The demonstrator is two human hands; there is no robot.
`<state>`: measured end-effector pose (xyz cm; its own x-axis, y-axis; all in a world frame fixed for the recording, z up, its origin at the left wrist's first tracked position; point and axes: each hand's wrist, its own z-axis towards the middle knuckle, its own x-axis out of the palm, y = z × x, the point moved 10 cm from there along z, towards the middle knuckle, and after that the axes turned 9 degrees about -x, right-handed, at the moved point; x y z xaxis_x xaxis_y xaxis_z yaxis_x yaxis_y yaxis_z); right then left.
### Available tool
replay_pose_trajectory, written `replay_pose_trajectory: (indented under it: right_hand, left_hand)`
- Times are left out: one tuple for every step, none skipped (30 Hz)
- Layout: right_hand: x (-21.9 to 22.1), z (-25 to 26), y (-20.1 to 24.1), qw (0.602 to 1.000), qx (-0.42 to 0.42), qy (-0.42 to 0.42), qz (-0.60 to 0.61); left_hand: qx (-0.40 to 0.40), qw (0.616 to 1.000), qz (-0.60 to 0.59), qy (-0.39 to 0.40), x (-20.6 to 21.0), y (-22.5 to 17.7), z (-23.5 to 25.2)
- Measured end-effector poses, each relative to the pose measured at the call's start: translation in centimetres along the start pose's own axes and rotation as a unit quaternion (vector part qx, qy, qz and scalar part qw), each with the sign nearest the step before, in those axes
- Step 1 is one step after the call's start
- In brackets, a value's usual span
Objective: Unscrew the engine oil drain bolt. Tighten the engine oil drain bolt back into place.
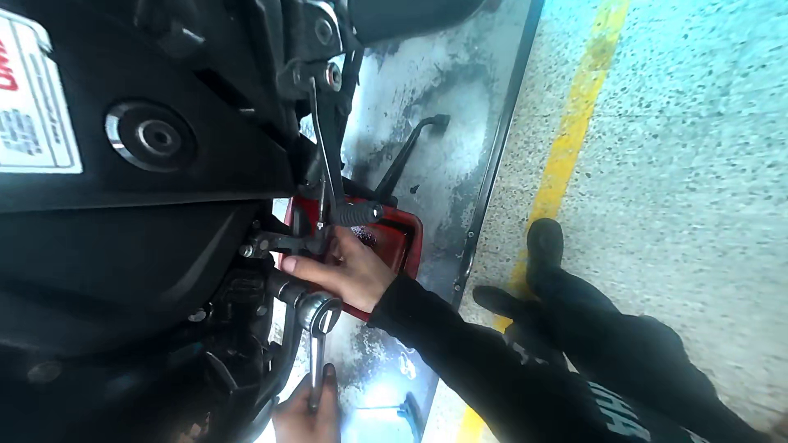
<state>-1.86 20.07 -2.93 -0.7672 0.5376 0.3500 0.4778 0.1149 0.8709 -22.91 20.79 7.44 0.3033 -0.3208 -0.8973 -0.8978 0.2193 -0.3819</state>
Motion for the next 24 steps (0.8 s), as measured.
replay_pose_trajectory:
  right_hand:
    - [0.2,0.3,0.1,1.000,-0.013,0.009,-0.006]
    - [0.3,0.6,0.2,0.999,-0.027,0.013,-0.014]
    - [0.4,1.0,0.3,0.999,-0.043,0.010,-0.016]
    - [0.4,1.2,0.4,0.998,-0.061,0.000,-0.018]
    - [0.2,1.3,0.4,0.997,-0.075,-0.018,-0.022]
    - [0.1,1.4,-0.1,0.996,-0.080,-0.030,-0.017]
    - [0.1,1.4,-0.7,0.996,-0.076,-0.036,-0.003]
    - [0.3,1.4,-1.4,0.997,-0.069,-0.032,0.023]
    - [0.4,1.4,-1.7,0.996,-0.063,-0.023,0.051]
    - [0.4,1.5,-1.6,0.996,-0.062,-0.017,0.063]
    - [0.4,1.8,-1.5,0.996,-0.066,-0.013,0.054]
    - [0.5,2.0,-1.3,0.997,-0.066,-0.006,0.039]
    - [0.5,2.3,-1.3,0.998,-0.063,0.003,0.030]
    - [0.5,2.5,-1.4,0.998,-0.055,0.013,0.028]
    - [0.4,2.7,-1.4,0.998,-0.048,0.020,0.026]
    - [0.3,2.9,-1.4,0.998,-0.041,0.030,0.029]
    - [0.3,2.9,-1.3,0.998,-0.033,0.040,0.034]
    - [0.3,2.8,-1.3,0.997,-0.023,0.050,0.045]
    - [0.3,2.7,-1.2,0.996,-0.014,0.059,0.063]
    - [0.4,2.7,-1.1,0.994,-0.007,0.067,0.084]
    - [0.4,2.5,-1.2,0.991,0.003,0.072,0.111]
    - [0.2,2.2,-1.5,0.988,0.017,0.078,0.131]
    - [-0.2,1.5,-1.8,0.986,0.036,0.080,0.142]
    - [-0.9,0.6,-2.0,0.985,0.050,0.078,0.148]
  left_hand:
    - [-0.006,1.000,-0.001,0.003,0.1,-0.1,0.1]
    - [-0.012,1.000,-0.005,0.008,0.2,-0.1,0.1]
    - [-0.016,1.000,-0.007,0.011,0.3,-0.2,0.2]
    - [-0.016,1.000,-0.008,0.013,0.4,-0.3,0.2]
    - [-0.018,1.000,-0.005,0.015,0.5,-0.3,0.2]
    - [-0.016,1.000,0.004,0.014,0.6,-0.3,0.2]
    - [-0.014,1.000,0.013,0.011,0.7,-0.2,0.1]
    - [-0.011,1.000,0.026,0.006,0.7,-0.3,0.0]
    - [-0.005,0.999,0.040,-0.001,0.6,-0.4,0.0]
    - [-0.002,0.998,0.054,-0.008,0.5,-0.5,0.1]
    - [-0.001,0.998,0.067,-0.017,0.5,-0.6,0.3]
    - [0.001,0.996,0.081,-0.028,0.3,-0.8,0.4]
    - [0.005,0.995,0.097,-0.038,0.2,-1.0,0.6]
    - [0.007,0.993,0.110,-0.046,0.2,-1.1,0.9]
    - [0.007,0.991,0.120,-0.053,0.1,-1.2,1.1]
    - [0.003,0.991,0.124,-0.059,0.2,-1.2,1.2]
    - [0.000,0.990,0.124,-0.065,0.3,-1.3,1.2]
    - [-0.005,0.990,0.120,-0.072,0.5,-1.2,1.2]
    - [-0.011,0.991,0.111,-0.078,0.8,-1.1,1.2]
    - [-0.019,0.992,0.095,-0.084,1.2,-0.9,1.2]
    - [-0.029,0.993,0.079,-0.088,1.6,-0.5,1.3]
    - [-0.038,0.993,0.071,-0.091,2.0,-0.3,1.4]
    - [-0.042,0.992,0.071,-0.095,2.1,-0.1,1.5]
    - [-0.043,0.992,0.071,-0.097,2.2,0.0,1.6]
